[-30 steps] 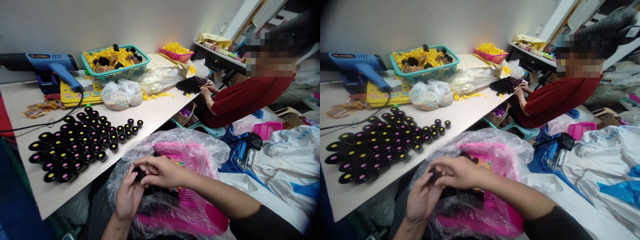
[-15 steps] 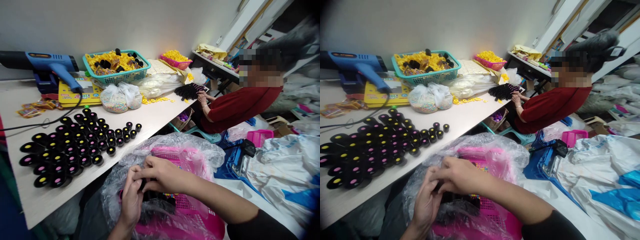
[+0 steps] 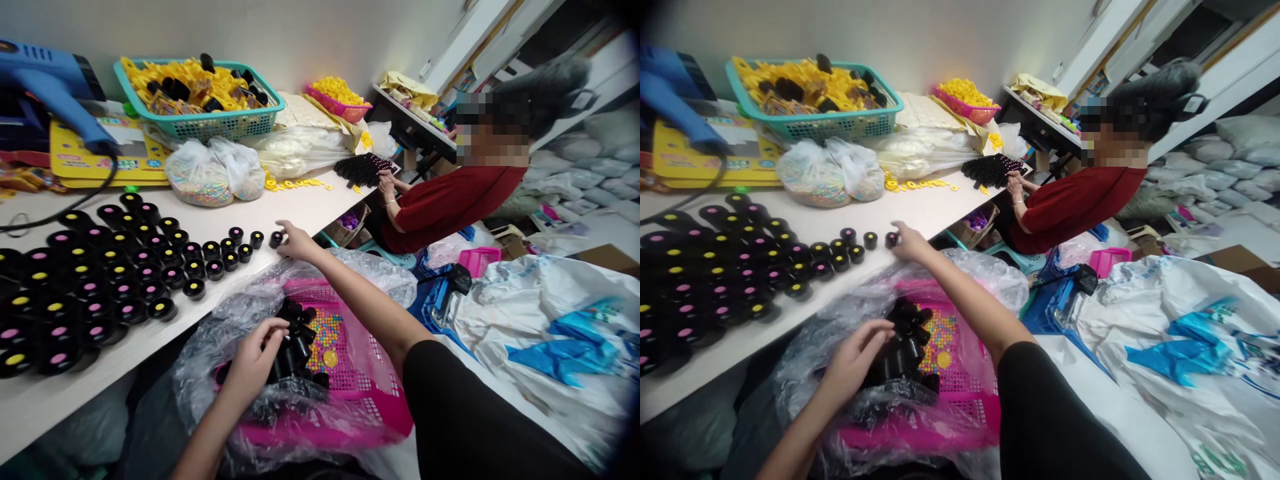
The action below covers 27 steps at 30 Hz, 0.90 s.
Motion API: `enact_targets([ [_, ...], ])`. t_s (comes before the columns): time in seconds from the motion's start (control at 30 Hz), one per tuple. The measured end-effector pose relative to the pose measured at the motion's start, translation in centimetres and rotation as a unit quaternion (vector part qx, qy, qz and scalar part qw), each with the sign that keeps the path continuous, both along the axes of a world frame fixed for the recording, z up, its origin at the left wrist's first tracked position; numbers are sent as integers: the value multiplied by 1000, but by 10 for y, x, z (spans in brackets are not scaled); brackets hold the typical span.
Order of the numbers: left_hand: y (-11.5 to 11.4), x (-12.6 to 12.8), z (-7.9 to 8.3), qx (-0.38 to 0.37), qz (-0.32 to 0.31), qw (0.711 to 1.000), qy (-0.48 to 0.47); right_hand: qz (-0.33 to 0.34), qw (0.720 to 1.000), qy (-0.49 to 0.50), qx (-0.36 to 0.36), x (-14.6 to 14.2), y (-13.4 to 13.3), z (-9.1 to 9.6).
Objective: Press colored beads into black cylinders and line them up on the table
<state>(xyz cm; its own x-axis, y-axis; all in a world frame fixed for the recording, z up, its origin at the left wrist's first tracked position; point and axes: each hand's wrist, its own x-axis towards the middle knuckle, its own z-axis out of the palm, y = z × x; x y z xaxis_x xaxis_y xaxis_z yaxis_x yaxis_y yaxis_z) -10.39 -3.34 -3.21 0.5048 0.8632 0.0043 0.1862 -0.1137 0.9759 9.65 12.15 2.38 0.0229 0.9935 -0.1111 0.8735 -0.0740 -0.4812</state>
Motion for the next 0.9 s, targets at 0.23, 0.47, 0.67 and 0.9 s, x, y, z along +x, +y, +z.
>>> enact_targets([
  [0.23,15,62,-4,118,-86,989,39,21,994,41,98,-9,-85,55],
  [0.47,22,77,1,122,-78,988,59,103,955,-175,-214,32,-184,23],
  [0.67,14,30,-1,-62,-36,997,-5,82,905,-317,-271,58,-204,4],
  [0.9,-11,5,-6,-291,24,949,-117,168,909,-293,-244,44,-173,2],
])
